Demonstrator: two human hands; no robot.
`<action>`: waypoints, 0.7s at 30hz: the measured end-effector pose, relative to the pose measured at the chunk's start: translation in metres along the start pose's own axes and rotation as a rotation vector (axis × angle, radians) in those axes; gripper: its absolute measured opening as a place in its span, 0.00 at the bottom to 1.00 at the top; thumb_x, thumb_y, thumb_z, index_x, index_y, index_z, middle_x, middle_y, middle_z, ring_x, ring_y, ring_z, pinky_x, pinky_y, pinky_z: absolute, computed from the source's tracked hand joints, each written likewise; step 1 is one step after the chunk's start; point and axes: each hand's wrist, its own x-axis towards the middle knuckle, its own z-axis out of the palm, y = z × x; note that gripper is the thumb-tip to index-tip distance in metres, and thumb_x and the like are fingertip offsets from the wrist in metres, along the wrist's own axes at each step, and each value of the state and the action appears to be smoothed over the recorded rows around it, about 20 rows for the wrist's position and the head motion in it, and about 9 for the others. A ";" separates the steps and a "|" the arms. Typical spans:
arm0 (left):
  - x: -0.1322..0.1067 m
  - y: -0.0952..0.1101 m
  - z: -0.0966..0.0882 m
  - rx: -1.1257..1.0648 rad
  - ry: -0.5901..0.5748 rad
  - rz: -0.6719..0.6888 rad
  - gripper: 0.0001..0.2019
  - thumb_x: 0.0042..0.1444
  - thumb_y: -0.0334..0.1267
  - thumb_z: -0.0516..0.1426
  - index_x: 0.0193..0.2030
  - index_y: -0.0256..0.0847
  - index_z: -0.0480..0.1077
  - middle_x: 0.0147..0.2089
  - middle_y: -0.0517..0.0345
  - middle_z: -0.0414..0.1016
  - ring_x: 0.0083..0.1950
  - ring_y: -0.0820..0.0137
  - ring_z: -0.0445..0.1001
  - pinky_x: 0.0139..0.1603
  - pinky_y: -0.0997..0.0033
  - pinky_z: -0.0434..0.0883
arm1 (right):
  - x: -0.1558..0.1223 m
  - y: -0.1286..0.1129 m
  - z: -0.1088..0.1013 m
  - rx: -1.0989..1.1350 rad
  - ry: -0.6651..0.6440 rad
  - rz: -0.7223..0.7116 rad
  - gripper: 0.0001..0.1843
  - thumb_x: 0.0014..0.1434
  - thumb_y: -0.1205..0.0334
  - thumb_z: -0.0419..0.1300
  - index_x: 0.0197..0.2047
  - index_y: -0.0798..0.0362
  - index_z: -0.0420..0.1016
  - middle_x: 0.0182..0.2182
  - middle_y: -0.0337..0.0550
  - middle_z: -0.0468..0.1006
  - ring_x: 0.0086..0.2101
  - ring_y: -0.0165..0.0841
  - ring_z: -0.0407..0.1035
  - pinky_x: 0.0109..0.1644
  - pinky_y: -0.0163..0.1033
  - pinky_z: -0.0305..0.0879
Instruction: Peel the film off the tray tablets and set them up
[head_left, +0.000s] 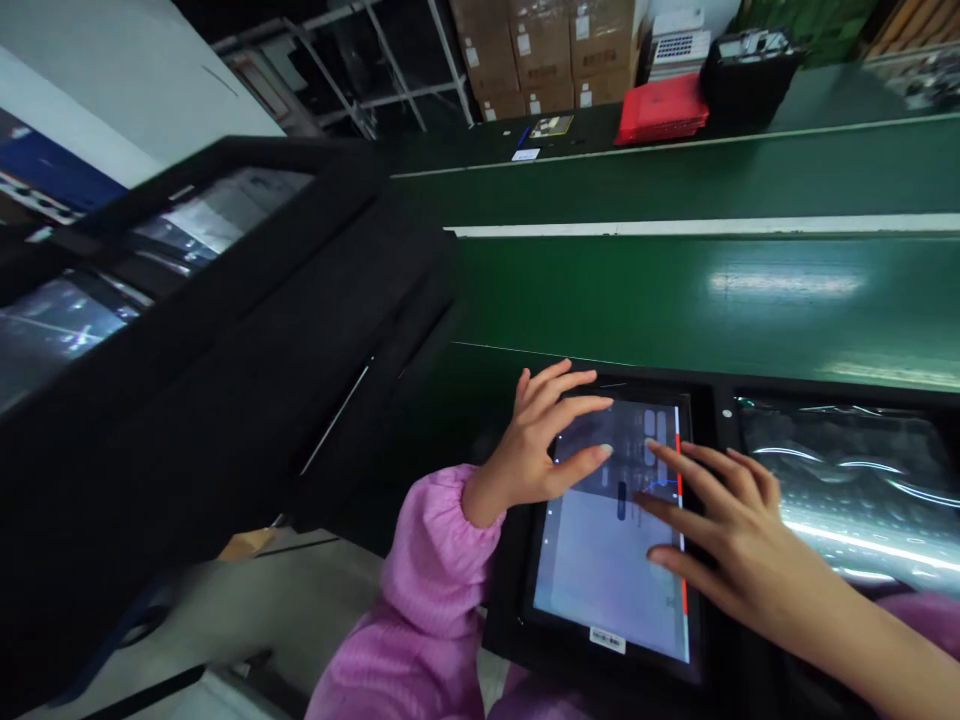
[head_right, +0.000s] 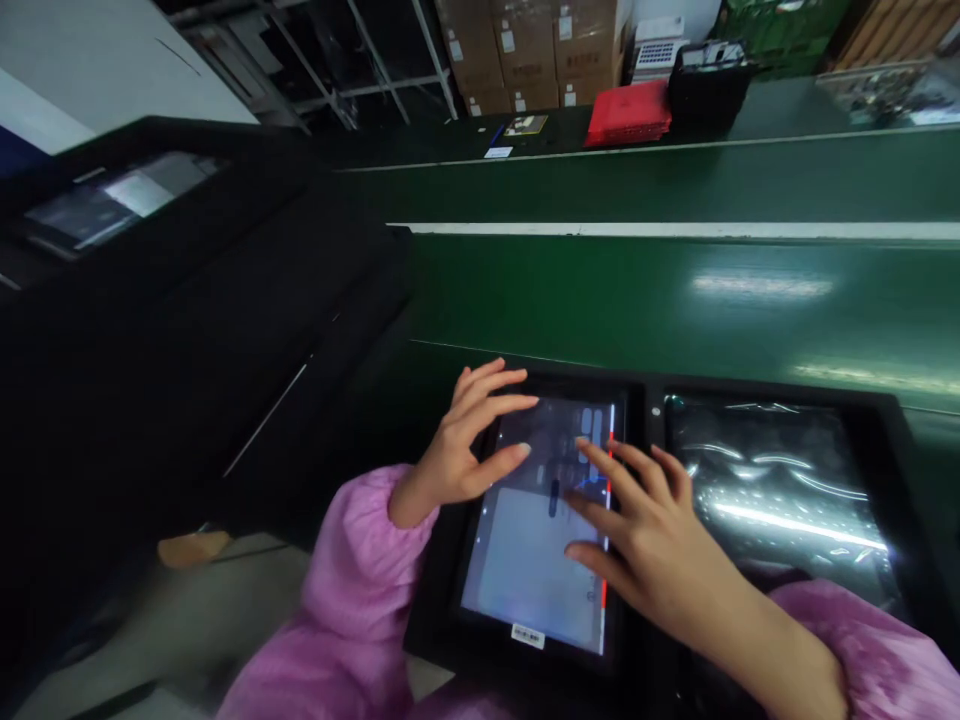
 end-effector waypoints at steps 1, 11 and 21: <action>0.002 0.004 0.003 0.054 -0.015 0.030 0.15 0.72 0.48 0.54 0.58 0.44 0.70 0.65 0.54 0.71 0.74 0.67 0.59 0.78 0.61 0.38 | -0.001 -0.002 0.002 0.032 -0.020 -0.017 0.27 0.74 0.42 0.47 0.47 0.43 0.85 0.61 0.44 0.73 0.58 0.43 0.63 0.63 0.49 0.48; -0.002 0.009 -0.002 0.036 -0.053 0.100 0.11 0.66 0.36 0.55 0.50 0.42 0.76 0.57 0.56 0.76 0.68 0.65 0.66 0.79 0.55 0.34 | 0.012 0.001 -0.013 -0.027 0.055 -0.066 0.23 0.76 0.52 0.49 0.41 0.49 0.84 0.49 0.47 0.79 0.53 0.39 0.65 0.58 0.46 0.54; -0.001 0.010 0.000 0.124 -0.096 0.100 0.11 0.64 0.36 0.55 0.46 0.43 0.80 0.58 0.56 0.76 0.66 0.63 0.66 0.79 0.53 0.29 | 0.003 -0.002 -0.008 0.024 0.113 0.045 0.19 0.75 0.50 0.51 0.46 0.49 0.81 0.53 0.44 0.78 0.55 0.38 0.66 0.62 0.47 0.52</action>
